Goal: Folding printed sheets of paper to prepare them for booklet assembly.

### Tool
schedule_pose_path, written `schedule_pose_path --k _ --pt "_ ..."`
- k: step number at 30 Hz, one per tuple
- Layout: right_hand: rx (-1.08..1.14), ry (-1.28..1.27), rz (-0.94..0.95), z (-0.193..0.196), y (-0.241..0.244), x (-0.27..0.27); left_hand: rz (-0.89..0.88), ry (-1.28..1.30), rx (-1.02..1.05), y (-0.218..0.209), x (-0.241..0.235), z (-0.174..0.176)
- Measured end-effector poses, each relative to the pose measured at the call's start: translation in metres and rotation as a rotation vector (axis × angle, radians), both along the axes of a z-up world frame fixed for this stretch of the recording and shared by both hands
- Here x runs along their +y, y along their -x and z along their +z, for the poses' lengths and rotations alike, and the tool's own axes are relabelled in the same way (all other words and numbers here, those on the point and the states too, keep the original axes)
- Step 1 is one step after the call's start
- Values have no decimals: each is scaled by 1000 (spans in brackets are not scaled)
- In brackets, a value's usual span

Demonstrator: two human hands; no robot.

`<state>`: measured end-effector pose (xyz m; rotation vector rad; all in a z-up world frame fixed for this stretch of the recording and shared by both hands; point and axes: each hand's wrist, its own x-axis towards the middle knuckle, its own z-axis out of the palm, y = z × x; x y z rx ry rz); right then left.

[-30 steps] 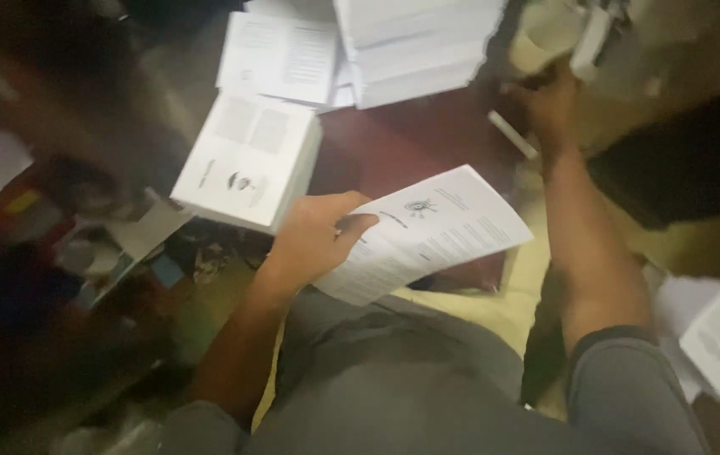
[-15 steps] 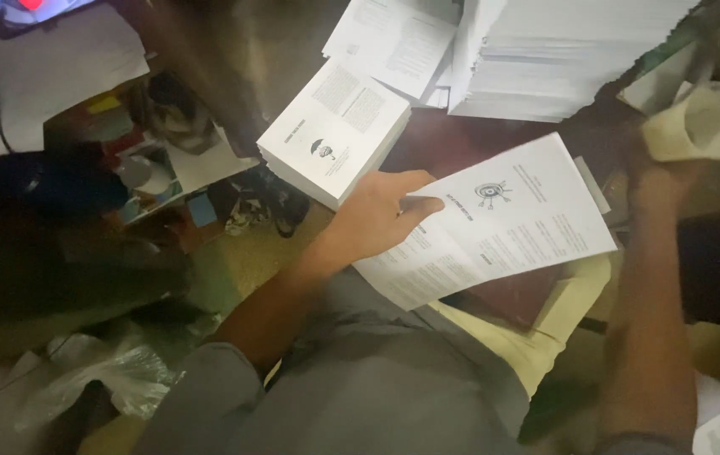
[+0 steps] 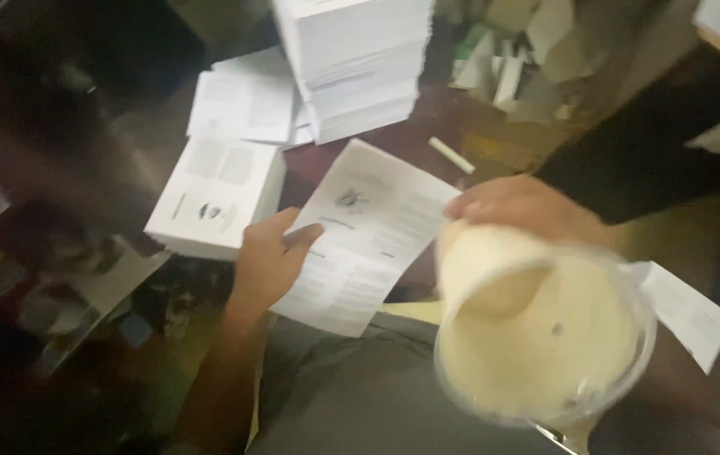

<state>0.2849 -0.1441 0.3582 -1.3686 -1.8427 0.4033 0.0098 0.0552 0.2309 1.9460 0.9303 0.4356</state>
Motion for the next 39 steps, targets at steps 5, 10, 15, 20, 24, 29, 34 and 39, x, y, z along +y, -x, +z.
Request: schedule_pose_path --k 5,10,15,20,24,29,34,39 --pt "-267 -110 107 62 55 -22 48 -74 -50 9 -8 7" --pt "-397 -416 91 117 95 -33 115 -25 16 16 -9 5" --pt "-500 -700 -168 150 120 -34 108 -11 23 18 -9 17" --pt "-663 -781 -107 167 118 -38 175 161 74 17 -8 24" --pt "-751 -815 -64 183 114 -40 164 103 47 16 -7 29" --pt "-776 -788 -114 196 119 -48 245 289 142 5 -13 52" --pt "-820 -710 -130 203 118 -60 240 244 145 3 -6 38" --pt "-816 -711 -152 201 114 -60 218 224 154 -4 -2 33"
